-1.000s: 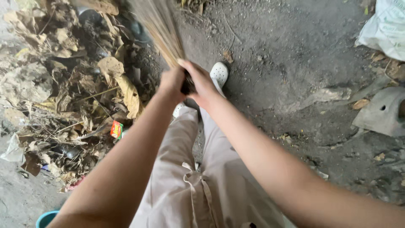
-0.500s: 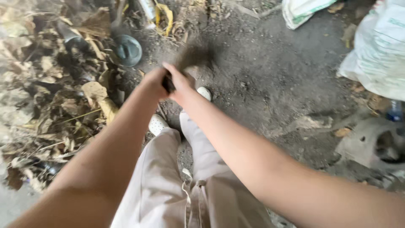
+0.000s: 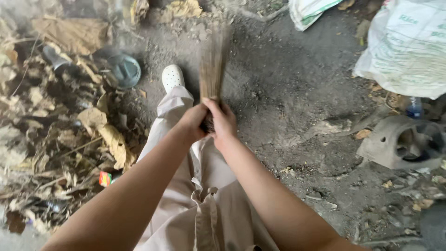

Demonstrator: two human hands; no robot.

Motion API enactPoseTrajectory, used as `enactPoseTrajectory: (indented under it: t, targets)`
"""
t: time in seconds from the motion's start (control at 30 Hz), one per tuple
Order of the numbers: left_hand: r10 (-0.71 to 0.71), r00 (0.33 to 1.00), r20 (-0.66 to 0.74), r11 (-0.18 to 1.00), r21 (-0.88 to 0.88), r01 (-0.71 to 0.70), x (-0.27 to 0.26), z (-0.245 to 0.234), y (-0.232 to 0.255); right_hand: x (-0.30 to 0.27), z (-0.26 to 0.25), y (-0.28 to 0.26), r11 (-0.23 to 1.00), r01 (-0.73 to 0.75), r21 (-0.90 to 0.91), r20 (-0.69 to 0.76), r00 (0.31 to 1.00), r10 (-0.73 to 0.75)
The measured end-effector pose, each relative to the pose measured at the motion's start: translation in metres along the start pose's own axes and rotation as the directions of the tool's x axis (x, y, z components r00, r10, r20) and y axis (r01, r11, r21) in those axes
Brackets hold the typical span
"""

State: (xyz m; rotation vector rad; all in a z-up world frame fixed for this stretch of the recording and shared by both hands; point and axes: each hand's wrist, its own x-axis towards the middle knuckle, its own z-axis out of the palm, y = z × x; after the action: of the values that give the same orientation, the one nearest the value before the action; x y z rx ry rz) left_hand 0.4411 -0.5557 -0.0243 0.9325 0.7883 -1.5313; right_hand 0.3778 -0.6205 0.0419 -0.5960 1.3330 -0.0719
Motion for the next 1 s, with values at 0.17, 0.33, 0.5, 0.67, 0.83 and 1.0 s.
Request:
enactPoseTrajectory:
  t: [0.17,0.33,0.5,0.67,0.83,1.0]
  targets:
    - [-0.223,0.970,-0.095,0.952,0.194,0.238,0.087,0.028,0.055,0.064,0.009,-0.035,0.994,-0.055,0.095,-0.233,0.969,0.076]
    - [-0.044,0.973,-0.225,0.999,-0.022,0.041,0.063,-0.031,0.183,0.139,0.139,-0.029,0.991,-0.040,0.125,0.022,0.999,0.038]
    - [0.288,0.929,-0.233,0.954,-0.014,-0.299,-0.015,-0.052,0.239,0.124,0.216,-0.049,0.987,-0.021,-0.157,0.386,0.919,0.080]
    - [0.310,0.943,-0.124,0.950,0.070,-0.303,-0.037,-0.036,0.238,0.089,0.213,-0.065,0.982,0.057,-0.179,0.433,0.901,0.027]
    - [-0.014,1.000,-0.001,0.983,0.182,0.014,0.006,0.003,0.173,0.057,0.142,-0.071,0.988,0.141,-0.056,0.020,0.990,-0.140]
    - [-0.119,0.993,0.006,0.966,0.231,0.115,0.093,0.040,0.149,0.090,0.099,-0.096,1.000,-0.011,-0.003,-0.279,0.960,0.010]
